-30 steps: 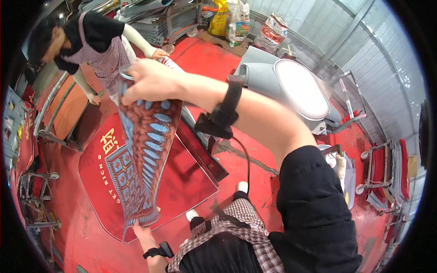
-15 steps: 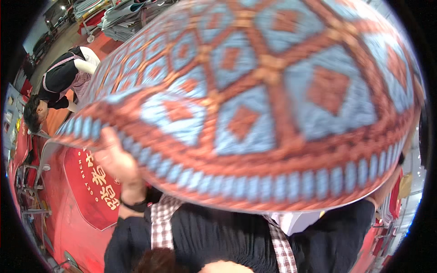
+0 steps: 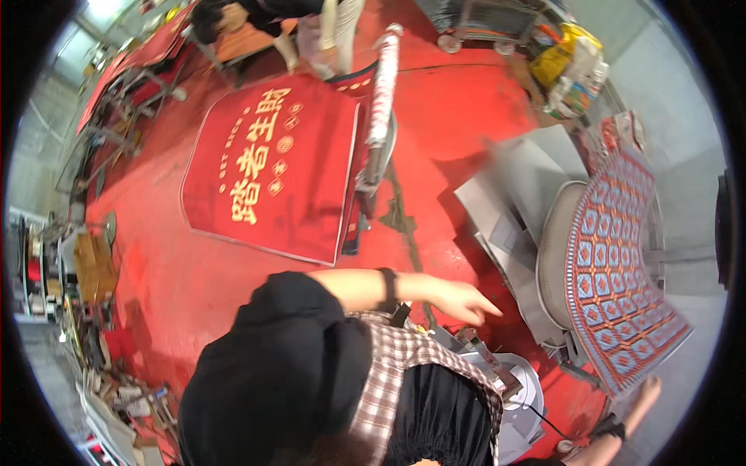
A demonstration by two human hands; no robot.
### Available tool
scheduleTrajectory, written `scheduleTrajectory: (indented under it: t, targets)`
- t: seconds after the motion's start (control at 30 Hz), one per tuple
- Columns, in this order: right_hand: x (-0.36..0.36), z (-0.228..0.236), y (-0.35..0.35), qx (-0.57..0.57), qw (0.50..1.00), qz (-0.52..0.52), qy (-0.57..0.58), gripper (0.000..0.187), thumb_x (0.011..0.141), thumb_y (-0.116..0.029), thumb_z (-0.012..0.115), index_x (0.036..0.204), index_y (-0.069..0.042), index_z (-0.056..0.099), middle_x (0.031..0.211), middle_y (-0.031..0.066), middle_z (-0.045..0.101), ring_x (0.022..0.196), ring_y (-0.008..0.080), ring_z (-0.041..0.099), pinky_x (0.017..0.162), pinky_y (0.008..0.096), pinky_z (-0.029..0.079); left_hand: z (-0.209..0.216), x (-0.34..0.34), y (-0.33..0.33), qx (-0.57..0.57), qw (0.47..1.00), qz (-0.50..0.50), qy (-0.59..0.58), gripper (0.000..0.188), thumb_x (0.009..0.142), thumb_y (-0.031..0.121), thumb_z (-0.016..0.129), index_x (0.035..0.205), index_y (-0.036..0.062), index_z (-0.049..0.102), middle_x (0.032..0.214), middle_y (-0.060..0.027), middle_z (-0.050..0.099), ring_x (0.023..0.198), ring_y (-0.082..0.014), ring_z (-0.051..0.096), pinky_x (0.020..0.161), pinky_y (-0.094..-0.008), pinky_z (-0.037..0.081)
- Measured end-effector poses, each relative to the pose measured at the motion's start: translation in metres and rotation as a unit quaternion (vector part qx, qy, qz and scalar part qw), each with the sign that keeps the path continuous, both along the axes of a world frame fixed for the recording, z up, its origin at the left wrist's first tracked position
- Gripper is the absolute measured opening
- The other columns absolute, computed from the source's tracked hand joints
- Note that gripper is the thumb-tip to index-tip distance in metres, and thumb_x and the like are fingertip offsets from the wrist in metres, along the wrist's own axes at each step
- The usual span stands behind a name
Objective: Sorting and stacking various printed rubber or foam mats in a manufacturing facility.
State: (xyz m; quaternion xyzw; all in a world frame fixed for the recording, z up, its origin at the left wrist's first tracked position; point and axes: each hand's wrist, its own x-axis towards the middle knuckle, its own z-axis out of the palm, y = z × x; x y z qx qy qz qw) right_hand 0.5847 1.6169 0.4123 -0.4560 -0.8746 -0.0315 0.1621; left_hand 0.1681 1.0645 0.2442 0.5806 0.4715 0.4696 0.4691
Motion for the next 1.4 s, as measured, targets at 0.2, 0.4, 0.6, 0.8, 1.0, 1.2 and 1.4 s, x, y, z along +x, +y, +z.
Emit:
scheduleTrajectory:
  t: [0.2,0.4,0.6,0.8,1.0,1.2,1.4]
  targets:
    - [-0.225,-0.281,-0.278,-0.264,0.901,0.27,-0.212,0.022,0.077,-0.022,0.052,0.086,-0.003,0.061,0.08,0.0151,0.061,0.077,0.0289,0.058,0.068,0.0376,0.045,-0.081,-0.056,-0.277,-0.26,0.816,0.497,-0.139,0.037,0.081,0.009,0.05,0.117,0.0025,0.043,0.095,-0.0101,0.059,0.085,-0.0145,0.056,0.074,-0.0279,0.046]
    - [-0.394,-0.425,-0.622,-0.506,0.775,0.34,-0.167,0.033,0.075,-0.03,0.057,0.093,-0.002,0.059,0.089,0.0177,0.06,0.087,0.0285,0.058,0.075,0.0351,0.044,-0.097,-0.014,-0.539,-0.259,0.533,0.769,-0.24,0.04,0.086,0.017,0.046,0.124,0.0072,0.038,0.104,-0.0087,0.055,0.092,-0.0152,0.055,0.076,-0.0247,0.043]
    - [-0.487,-0.524,-0.805,-0.558,0.756,0.275,-0.203,0.047,0.07,-0.026,0.062,0.108,-0.001,0.051,0.104,0.0179,0.056,0.101,0.0279,0.052,0.085,0.035,0.042,-0.133,0.021,-0.697,-0.34,0.491,0.762,-0.25,0.041,0.085,0.018,0.046,0.124,0.0089,0.037,0.105,-0.0098,0.054,0.092,-0.0173,0.055,0.075,-0.0259,0.044]
    - [-0.546,-0.531,-0.872,-0.583,0.78,0.186,-0.132,0.07,0.065,-0.026,0.067,0.12,0.004,0.037,0.11,0.0237,0.051,0.106,0.0317,0.048,0.089,0.0348,0.039,-0.166,0.007,-0.76,-0.4,0.449,0.734,-0.315,0.043,0.086,0.018,0.045,0.126,0.0099,0.034,0.106,-0.0111,0.053,0.093,-0.0178,0.054,0.075,-0.0261,0.044]
    - [-0.629,-0.562,-0.857,-0.503,0.836,0.166,-0.144,0.1,0.059,-0.023,0.074,0.13,0.009,0.009,0.133,0.0254,0.022,0.125,0.0293,0.023,0.102,0.0304,0.022,-0.192,-0.057,-0.741,-0.378,0.474,0.732,-0.31,0.043,0.087,0.012,0.045,0.127,0.005,0.032,0.105,-0.0118,0.054,0.089,-0.0168,0.056,0.072,-0.0239,0.045]
    - [-0.726,-0.639,-0.824,-0.513,0.845,0.144,-0.036,0.105,0.056,-0.021,0.076,0.132,0.001,0.007,0.13,0.0251,0.029,0.122,0.0298,0.03,0.1,0.034,0.027,-0.199,-0.103,-0.725,-0.406,0.51,0.705,-0.28,0.044,0.087,0.01,0.043,0.128,0.0048,0.03,0.106,-0.0138,0.052,0.091,-0.0179,0.054,0.076,-0.0273,0.044]
    - [-0.699,-0.734,-0.802,-0.527,0.836,0.039,-0.147,0.078,0.061,-0.024,0.071,0.123,0.005,0.032,0.116,0.0251,0.045,0.105,0.0309,0.049,0.089,0.0369,0.039,-0.242,-0.117,-0.724,-0.462,0.5,0.679,-0.275,0.044,0.087,0.01,0.043,0.128,0.0034,0.03,0.107,-0.0145,0.052,0.091,-0.0182,0.054,0.077,-0.0276,0.043]
